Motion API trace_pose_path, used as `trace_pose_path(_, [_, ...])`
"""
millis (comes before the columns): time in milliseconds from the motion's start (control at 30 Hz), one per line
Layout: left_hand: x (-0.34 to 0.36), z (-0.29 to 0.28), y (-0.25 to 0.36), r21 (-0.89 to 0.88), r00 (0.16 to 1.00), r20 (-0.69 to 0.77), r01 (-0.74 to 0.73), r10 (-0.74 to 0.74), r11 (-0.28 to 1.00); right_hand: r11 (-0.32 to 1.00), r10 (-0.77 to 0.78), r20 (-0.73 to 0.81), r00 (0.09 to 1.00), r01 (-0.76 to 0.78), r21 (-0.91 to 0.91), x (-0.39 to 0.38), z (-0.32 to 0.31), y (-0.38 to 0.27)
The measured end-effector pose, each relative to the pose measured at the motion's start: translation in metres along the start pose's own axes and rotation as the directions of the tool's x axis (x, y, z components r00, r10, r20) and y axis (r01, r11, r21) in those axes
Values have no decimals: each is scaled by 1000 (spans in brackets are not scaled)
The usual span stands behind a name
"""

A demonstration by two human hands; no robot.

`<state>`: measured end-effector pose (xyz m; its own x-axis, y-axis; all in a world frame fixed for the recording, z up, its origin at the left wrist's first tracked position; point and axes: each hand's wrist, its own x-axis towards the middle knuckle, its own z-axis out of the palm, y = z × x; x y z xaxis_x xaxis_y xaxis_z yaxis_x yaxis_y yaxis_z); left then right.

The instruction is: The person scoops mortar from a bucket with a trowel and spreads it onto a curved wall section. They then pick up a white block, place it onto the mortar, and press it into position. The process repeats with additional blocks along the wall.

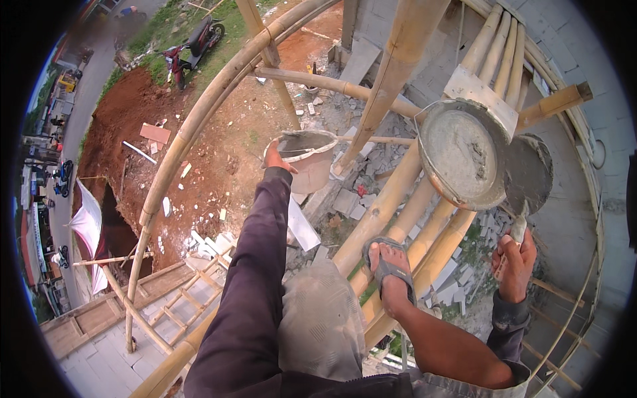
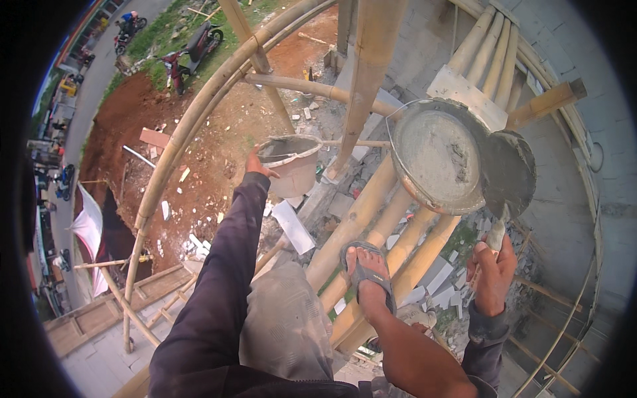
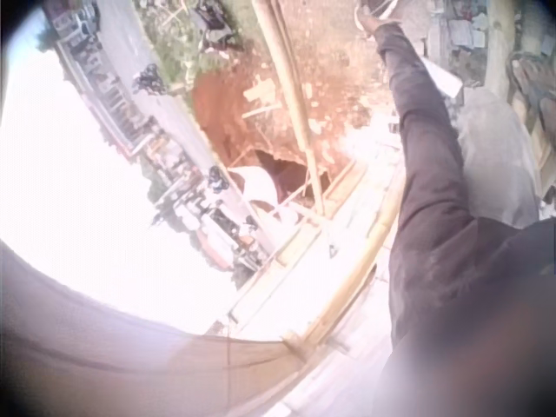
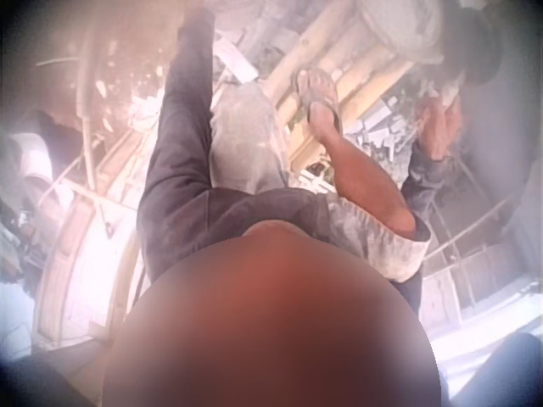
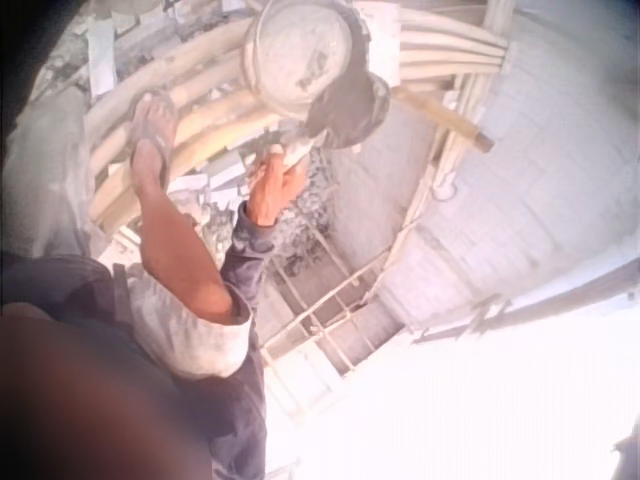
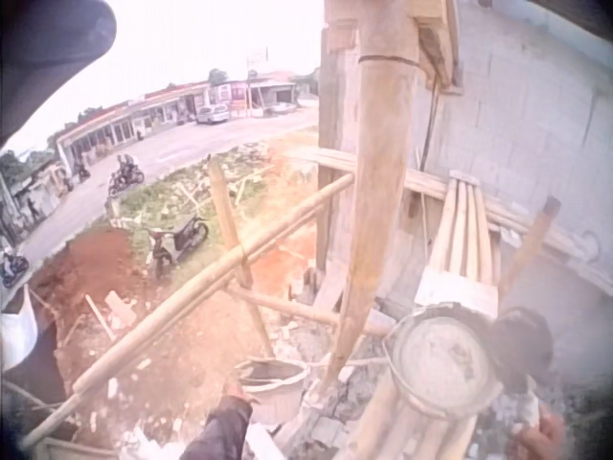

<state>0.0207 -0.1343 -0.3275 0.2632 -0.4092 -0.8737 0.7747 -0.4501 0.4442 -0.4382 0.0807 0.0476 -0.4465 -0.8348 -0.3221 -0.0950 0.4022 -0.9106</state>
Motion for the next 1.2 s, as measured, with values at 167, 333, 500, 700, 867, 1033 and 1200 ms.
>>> trace_pose_path(167, [-125, 95, 51, 149, 866, 425, -355, 264, 923, 998, -50, 18, 999, 51, -32, -4, 0, 0])
trace_pose_path(333, [-337, 110, 67, 200, 293, 920, -922, 260, 330, 1000, -18, 1, 1000, 18, 15, -2, 3, 4])
trace_pose_path(500, [-493, 114, 51, -297, -245, 954, -724, -170, -623, 995, -4, -50, 999, -1, -96, 4, 2, 3])
trace_pose_path(700, [-555, 122, 3, -633, -400, 772, -551, -494, -544, 887, -337, 65, 939, 340, -311, 28, -9, 9])
trace_pose_path(867, [-566, 128, -19, -737, -470, 668, -523, -577, -427, 758, -291, -5, 957, 228, -611, 49, -18, 17])
trace_pose_path(1033, [-566, 125, -30, -729, -491, 674, -561, -552, -392, 590, -329, -9, 944, 198, -783, 58, -24, -2])
trace_pose_path(1200, [-523, 137, -40, -451, -368, 889, -809, -273, -377, 335, -455, 243, 857, 417, -845, 91, -24, -20])
